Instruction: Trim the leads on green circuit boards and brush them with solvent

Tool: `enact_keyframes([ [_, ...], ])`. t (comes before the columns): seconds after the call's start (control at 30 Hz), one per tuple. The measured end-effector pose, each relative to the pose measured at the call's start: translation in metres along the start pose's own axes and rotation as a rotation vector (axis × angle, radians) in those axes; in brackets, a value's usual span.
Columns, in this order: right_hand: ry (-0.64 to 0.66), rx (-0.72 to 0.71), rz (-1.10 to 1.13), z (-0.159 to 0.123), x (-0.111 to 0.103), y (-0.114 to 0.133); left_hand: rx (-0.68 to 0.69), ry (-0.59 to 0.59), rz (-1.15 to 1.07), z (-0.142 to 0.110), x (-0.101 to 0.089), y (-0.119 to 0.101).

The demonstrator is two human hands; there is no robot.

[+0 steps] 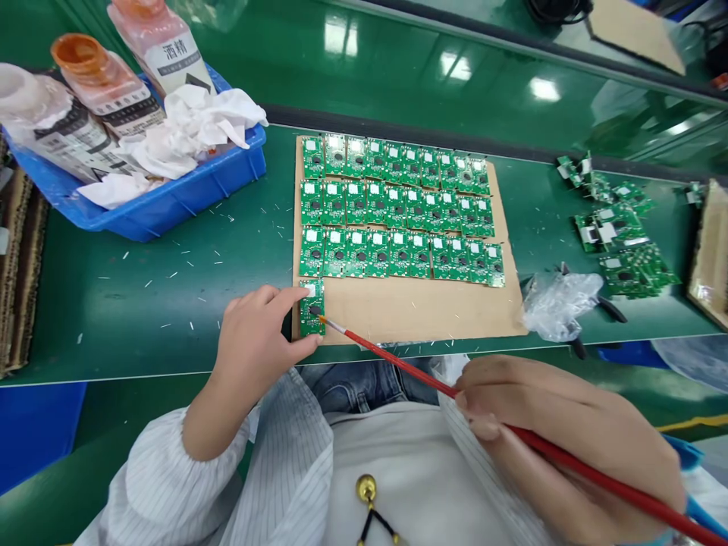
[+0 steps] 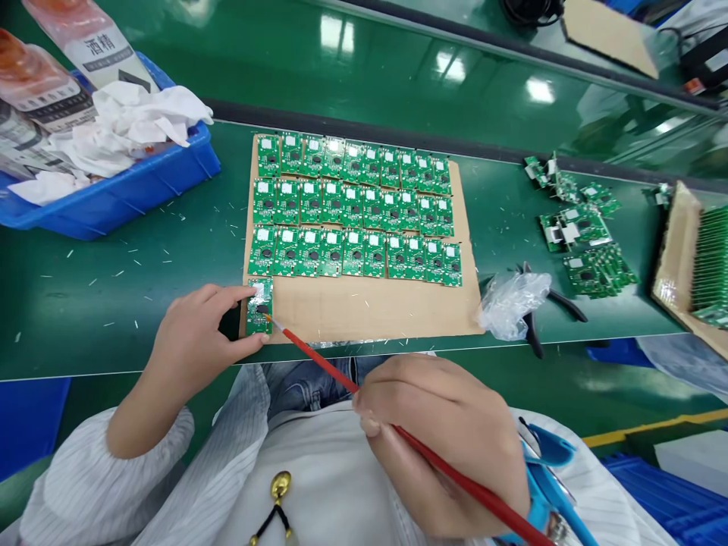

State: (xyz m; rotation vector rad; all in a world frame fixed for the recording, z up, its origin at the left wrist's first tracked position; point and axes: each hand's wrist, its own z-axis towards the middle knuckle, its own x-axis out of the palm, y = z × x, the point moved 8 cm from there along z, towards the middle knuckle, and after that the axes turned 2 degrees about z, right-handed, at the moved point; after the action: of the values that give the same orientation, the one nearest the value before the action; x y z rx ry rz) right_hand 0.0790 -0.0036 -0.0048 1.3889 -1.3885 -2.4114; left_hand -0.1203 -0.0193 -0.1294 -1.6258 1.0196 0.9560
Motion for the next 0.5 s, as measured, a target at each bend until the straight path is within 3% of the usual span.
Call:
enact_keyframes([
  [0.13,-0.057,0.023,0.023,-0.006,-0.017,-0.006,0.006,0.005,-0.002,-0.001,0.0,0.0],
  [0.3,-0.255,0.128,0.19,-0.023,-0.045,-0.032,0.03,-0.002,-0.058,-0.005,0.0,0.003],
  [0.5,-0.494,0.28,0.427,-0.032,-0.067,-0.061,-0.053,-0.149,-0.203,-0.015,-0.012,0.018],
])
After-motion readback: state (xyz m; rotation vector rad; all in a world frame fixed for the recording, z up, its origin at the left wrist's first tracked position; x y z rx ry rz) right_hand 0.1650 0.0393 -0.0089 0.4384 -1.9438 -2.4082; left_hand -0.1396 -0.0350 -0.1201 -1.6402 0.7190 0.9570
